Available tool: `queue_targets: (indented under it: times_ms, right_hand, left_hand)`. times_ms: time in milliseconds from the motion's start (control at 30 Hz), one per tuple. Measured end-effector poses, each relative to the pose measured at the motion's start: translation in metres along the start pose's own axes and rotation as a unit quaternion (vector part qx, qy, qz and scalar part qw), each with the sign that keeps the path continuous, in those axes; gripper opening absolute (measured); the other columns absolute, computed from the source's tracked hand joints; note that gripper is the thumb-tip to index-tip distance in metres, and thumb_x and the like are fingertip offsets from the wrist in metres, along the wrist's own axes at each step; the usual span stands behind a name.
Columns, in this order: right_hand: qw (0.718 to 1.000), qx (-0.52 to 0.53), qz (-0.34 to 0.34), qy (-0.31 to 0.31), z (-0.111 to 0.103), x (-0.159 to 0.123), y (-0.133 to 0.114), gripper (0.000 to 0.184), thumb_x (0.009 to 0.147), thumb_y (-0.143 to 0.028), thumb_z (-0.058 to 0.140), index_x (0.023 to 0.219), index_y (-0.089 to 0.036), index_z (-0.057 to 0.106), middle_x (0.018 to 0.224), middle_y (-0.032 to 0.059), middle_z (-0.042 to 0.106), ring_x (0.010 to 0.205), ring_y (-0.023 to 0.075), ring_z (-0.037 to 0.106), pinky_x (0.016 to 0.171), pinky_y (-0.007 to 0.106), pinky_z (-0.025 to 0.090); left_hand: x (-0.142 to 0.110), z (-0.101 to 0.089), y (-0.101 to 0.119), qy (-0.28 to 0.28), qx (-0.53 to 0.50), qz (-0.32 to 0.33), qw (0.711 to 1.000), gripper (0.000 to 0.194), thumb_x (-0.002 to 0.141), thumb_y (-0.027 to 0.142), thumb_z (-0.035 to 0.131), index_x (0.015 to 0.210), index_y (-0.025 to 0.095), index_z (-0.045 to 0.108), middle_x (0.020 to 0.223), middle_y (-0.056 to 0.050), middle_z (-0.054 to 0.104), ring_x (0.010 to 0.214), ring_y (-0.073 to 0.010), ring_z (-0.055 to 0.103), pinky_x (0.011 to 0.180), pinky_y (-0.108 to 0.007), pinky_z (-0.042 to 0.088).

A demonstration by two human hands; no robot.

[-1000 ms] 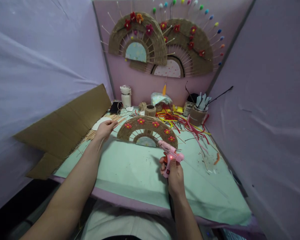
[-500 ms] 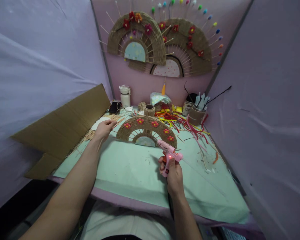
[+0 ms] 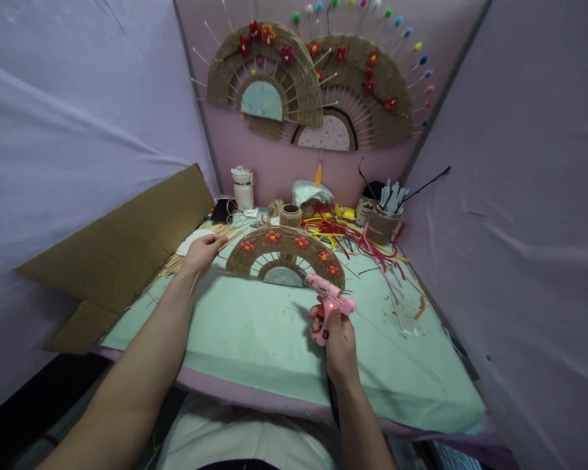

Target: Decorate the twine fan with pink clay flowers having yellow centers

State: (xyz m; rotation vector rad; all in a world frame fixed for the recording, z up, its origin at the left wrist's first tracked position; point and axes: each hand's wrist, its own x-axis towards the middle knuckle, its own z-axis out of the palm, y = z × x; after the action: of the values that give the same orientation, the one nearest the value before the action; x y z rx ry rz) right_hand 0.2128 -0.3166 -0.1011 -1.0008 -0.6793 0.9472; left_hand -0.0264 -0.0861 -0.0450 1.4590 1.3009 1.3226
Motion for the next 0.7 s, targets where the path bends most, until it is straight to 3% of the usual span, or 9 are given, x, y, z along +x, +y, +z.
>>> queue_targets:
  times_ms: [333,700]
  right_hand:
    - [1.000,-0.006,-0.003,-0.001,0.0002,0.0001,-0.0006,0.053,0.084,-0.066,0.055,0.104,-0.017,0.061,0.081,0.0041,0.065,0.055,0.0100,0.051,0.043,0.021,0.039]
    - [1.000,-0.015,0.008,0.004,-0.0002,0.0005,-0.0007,0.053,0.081,-0.068,0.056,0.089,-0.017,0.064,0.071,0.0021,0.062,0.052,0.0091,0.049,0.043,0.020,0.039]
  left_hand:
    - [-0.0006,-0.0040,-0.0037,-0.018,-0.019,-0.006,1.000,0.039,0.067,0.054,0.068,0.070,0.015,0.070,0.049,0.004,0.045,0.050,-0.0103,0.033,0.051,-0.025,0.025]
    - [-0.0065,-0.0049,-0.0004,-0.033,-0.050,-0.004,0.998,0.043,0.054,0.054,0.078,0.071,0.015,0.069,0.062,0.001,0.059,0.058,-0.0109,0.041,0.056,-0.025,0.028]
